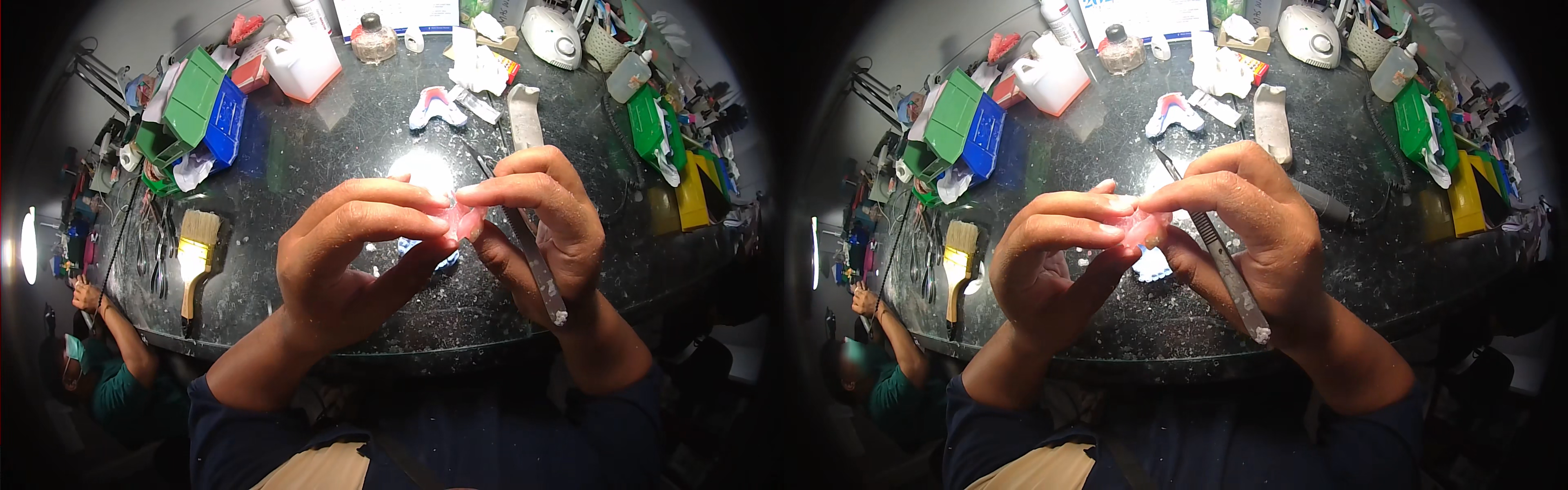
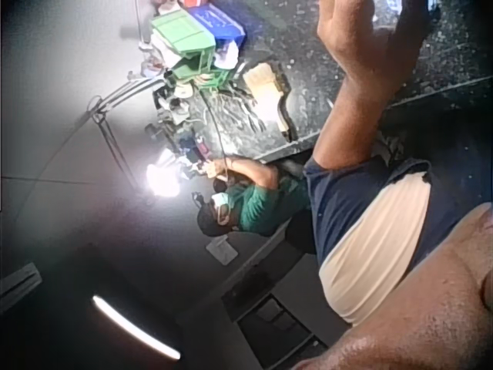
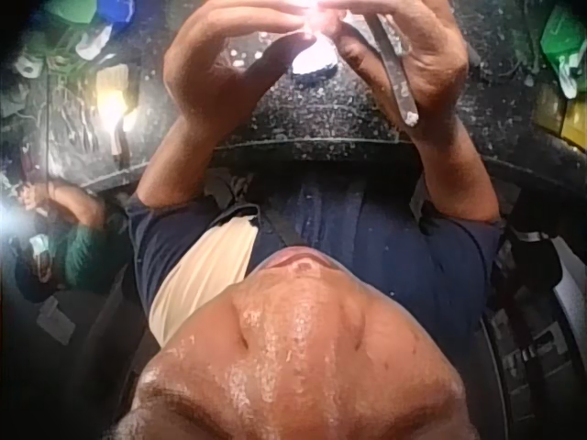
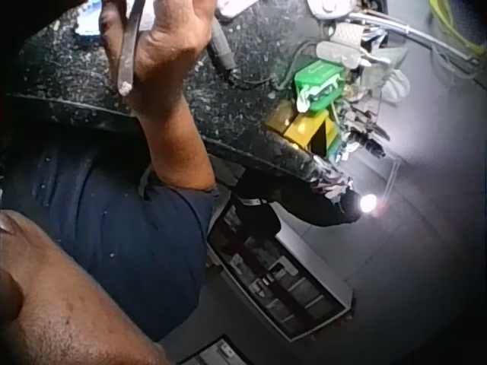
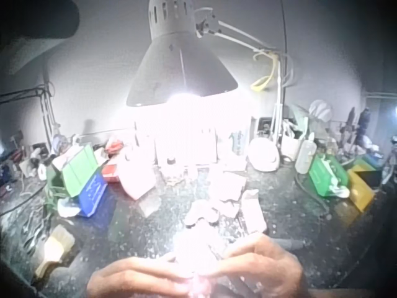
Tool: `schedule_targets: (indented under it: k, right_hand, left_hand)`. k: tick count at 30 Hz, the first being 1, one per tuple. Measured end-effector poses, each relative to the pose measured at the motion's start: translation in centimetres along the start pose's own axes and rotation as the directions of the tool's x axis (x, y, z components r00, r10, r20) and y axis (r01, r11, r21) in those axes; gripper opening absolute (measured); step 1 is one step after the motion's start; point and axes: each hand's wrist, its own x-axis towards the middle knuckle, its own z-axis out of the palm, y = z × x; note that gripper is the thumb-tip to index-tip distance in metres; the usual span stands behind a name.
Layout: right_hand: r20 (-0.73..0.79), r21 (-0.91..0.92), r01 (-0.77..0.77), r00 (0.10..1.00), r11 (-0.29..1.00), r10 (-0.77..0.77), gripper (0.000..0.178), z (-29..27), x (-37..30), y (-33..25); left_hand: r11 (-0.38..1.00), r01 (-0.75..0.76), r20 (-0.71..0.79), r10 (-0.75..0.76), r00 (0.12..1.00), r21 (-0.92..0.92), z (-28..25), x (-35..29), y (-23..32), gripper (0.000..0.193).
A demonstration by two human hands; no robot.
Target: The person grinds a pink denture piece with a rotary tool, scrapes it with a carving tool, and tests its fit onto a dental cast before trimming it again using the rotary tool and carving tool.
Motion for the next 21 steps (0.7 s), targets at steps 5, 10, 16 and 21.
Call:
schedule_targets:
  k: [5, 10, 16, 21]
  right_hand:
    - [0.017, 0.045, -0.088, 0.996, 0.995, 0.088, 0.025, 0.3, -0.1, 0.1]
    - [-0.001, 0.002, -0.129, 0.992, 0.992, 0.129, 0.02, 0.7, 0.1, 0.8]
    - [-0.035, 0.015, -0.169, 0.985, 0.986, 0.169, 0.017, 0.8, 0.0, 1.4]
    - [-0.048, 0.015, -0.183, 0.982, 0.983, 0.184, 0.017, 0.9, 0.1, 1.4]
  left_hand:
    - [0.917, 0.317, 0.028, -0.32, 0.947, -0.24, 0.3, -0.4, 0.8, 0.02]
    - [0.524, 0.587, 0.218, -0.603, 0.767, -0.617, 0.2, -0.5, -0.2, 0.021]
    - [0.264, 0.637, 0.299, -0.712, 0.636, -0.725, -0.1, -0.1, -0.8, 0.022]
    - [0.532, 0.562, 0.134, -0.64, 0.757, -0.634, 1.0, -0.5, -0.2, 0.019]
